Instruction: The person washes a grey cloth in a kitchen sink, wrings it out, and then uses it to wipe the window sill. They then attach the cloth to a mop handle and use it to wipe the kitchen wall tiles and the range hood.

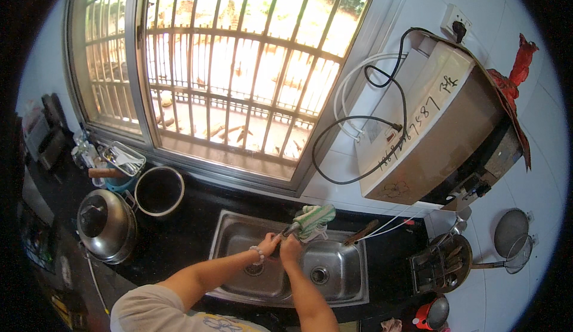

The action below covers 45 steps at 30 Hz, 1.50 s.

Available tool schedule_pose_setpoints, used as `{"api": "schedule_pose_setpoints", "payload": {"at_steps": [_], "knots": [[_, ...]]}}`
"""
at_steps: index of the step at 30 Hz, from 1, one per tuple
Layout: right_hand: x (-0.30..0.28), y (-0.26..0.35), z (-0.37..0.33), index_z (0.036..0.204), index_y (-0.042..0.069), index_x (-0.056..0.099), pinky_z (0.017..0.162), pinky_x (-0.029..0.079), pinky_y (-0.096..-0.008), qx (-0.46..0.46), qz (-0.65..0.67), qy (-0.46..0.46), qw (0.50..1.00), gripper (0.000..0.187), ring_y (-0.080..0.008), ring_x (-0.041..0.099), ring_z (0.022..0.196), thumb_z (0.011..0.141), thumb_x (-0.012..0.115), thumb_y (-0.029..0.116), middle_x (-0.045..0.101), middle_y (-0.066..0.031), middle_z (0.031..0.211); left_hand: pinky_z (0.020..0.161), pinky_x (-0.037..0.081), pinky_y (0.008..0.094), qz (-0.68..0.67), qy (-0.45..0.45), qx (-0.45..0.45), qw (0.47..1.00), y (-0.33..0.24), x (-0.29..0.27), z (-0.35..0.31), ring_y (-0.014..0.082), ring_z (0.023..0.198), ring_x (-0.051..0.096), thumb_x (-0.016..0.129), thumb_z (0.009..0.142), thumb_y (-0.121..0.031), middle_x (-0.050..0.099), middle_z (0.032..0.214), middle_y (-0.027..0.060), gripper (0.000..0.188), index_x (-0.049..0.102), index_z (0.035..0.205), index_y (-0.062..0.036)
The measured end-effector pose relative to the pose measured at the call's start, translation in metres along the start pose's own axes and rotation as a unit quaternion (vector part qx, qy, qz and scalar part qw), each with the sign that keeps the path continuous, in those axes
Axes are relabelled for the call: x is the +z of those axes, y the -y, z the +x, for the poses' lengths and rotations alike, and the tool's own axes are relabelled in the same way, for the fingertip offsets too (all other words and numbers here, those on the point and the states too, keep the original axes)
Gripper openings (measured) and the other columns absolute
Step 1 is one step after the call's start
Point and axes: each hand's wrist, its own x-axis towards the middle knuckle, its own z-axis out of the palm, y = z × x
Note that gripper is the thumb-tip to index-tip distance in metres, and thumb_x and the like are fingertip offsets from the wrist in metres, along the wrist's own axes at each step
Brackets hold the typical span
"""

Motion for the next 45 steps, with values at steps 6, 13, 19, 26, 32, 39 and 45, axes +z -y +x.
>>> {"api": "schedule_pose_setpoints", "payload": {"at_steps": [6, 13, 19, 26, 32, 39, 45], "knots": [[0.024, -0.026, 0.022, 0.089, 0.001, 0.062, 0.072, 0.046, -0.0454, 0.208, 0.182, 0.026, 0.961, 0.053, -0.0357, 0.06, 0.09, 0.091, 0.036, 0.047, 0.063, -0.0217, 0.091, 0.097, 0.036, 0.0334, 0.181, 0.046, 0.301, 0.935, 0.023, -0.011, 0.019, 0.0259, 0.115, 0.045, 0.058, 0.085, -0.033, 0.044, 0.126, 0.0192, 0.055, 0.038, 0.131, -0.0074], [0.066, -0.063, 0.026, 0.121, 0.0, 0.043, 0.085, 0.041, -0.0413, 0.092, 0.273, -0.013, 0.958, 0.048, -0.0368, 0.048, 0.103, 0.091, 0.046, 0.037, 0.046, -0.021, 0.116, 0.075, 0.047, 0.0356, 0.147, -0.04, 0.289, 0.945, -0.004, 0.002, -0.003, 0.0302, 0.087, 0.061, 0.059, 0.083, -0.02, 0.063, 0.096, 0.0188, 0.033, 0.054, 0.108, -0.0005], [0.031, 0.011, -0.009, 0.115, 0.002, 0.045, 0.09, 0.037, -0.0438, -0.099, 0.231, -0.146, 0.957, 0.041, -0.0395, 0.043, 0.107, 0.088, 0.054, 0.032, 0.042, -0.022, 0.116, 0.072, 0.046, 0.0363, 0.151, -0.148, 0.261, 0.942, 0.0, -0.007, 0.012, 0.0317, 0.085, 0.062, 0.052, 0.089, -0.029, 0.064, 0.093, 0.0201, 0.033, 0.058, 0.104, 0.0006], [0.028, -0.008, -0.01, 0.104, 0.004, 0.054, 0.073, 0.046, -0.0432, -0.168, 0.139, -0.094, 0.971, 0.039, -0.0378, 0.055, 0.089, 0.088, 0.053, 0.039, 0.05, -0.0216, 0.107, 0.07, 0.045, 0.0345, 0.033, -0.066, 0.143, 0.987, -0.007, -0.01, -0.002, 0.0257, 0.077, 0.06, 0.037, 0.092, -0.052, 0.064, 0.084, 0.0162, 0.06, 0.063, 0.096, 0.0015], [0.005, 0.005, -0.013, 0.093, 0.004, 0.06, 0.068, 0.045, -0.0458, -0.059, -0.015, -0.006, 0.998, 0.041, -0.0386, 0.058, 0.082, 0.086, 0.049, 0.043, 0.062, -0.0204, 0.084, 0.066, 0.047, 0.0326, 0.022, -0.057, 0.064, 0.996, 0.023, -0.007, 0.029, 0.0243, 0.084, 0.059, 0.039, 0.088, -0.058, 0.062, 0.084, 0.0137, 0.061, 0.059, 0.106, -0.0028], [0.01, -0.014, 0.0, 0.098, 0.007, 0.06, 0.076, 0.043, -0.0486, 0.106, 0.035, 0.042, 0.993, 0.033, -0.0397, 0.058, 0.091, 0.089, 0.041, 0.033, 0.062, -0.0202, 0.095, 0.076, 0.051, 0.0504, -0.005, 0.052, 0.058, 0.997, 0.016, -0.014, 0.014, 0.0299, 0.115, 0.043, 0.071, 0.076, -0.034, 0.038, 0.129, 0.0107, 0.069, 0.033, 0.131, -0.0211], [0.032, -0.031, 0.01, 0.105, 0.007, 0.058, 0.081, 0.043, -0.0464, 0.171, 0.108, 0.029, 0.979, 0.039, -0.0412, 0.056, 0.096, 0.089, 0.041, 0.038, 0.06, -0.0226, 0.102, 0.082, 0.048, 0.0435, 0.057, 0.084, 0.107, 0.989, 0.01, -0.017, 0.012, 0.0276, 0.106, 0.052, 0.064, 0.082, -0.031, 0.051, 0.119, 0.0145, 0.049, 0.046, 0.123, -0.0126]]}}
